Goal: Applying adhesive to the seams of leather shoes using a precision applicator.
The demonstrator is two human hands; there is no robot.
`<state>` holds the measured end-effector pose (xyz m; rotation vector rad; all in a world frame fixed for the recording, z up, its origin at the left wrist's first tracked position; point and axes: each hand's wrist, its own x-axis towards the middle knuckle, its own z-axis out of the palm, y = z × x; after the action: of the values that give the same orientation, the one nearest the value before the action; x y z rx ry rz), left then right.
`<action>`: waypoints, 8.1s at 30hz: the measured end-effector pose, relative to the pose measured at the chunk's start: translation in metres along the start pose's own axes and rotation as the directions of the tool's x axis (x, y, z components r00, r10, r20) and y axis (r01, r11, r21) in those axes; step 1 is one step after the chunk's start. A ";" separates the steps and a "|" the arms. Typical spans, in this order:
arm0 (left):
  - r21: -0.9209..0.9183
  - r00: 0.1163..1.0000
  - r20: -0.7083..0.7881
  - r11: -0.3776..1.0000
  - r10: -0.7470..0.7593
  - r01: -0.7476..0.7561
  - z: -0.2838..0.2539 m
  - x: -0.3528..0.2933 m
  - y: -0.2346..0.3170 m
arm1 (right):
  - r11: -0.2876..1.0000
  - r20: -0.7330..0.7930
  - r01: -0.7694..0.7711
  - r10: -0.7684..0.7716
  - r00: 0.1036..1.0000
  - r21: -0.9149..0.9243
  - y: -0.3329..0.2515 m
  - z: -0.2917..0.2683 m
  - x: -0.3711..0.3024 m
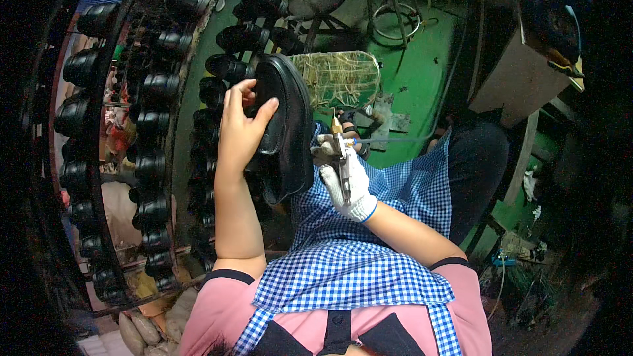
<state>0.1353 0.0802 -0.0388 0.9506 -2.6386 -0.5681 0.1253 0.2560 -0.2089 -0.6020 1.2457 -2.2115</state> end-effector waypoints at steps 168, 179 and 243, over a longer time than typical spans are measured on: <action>0.008 0.726 0.016 0.726 0.688 -0.688 -0.022 -0.034 0.013 | 0.656 -0.197 -0.138 -0.017 0.980 -0.742 -0.063 -0.060 0.073; 0.117 0.623 0.193 0.613 0.758 -0.781 -0.045 -0.036 0.029 | 0.655 -0.086 -0.004 -0.094 0.992 -0.755 -0.032 -0.070 0.059; 0.024 0.567 0.351 0.598 0.745 -0.801 0.000 0.046 0.126 | 0.802 -0.197 0.034 -0.187 0.962 -0.597 -0.154 -0.084 0.037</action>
<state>0.0324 0.1392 0.0233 -0.3952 -3.0287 -0.2454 0.0114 0.3530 -0.1105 -0.6506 2.1197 -2.0114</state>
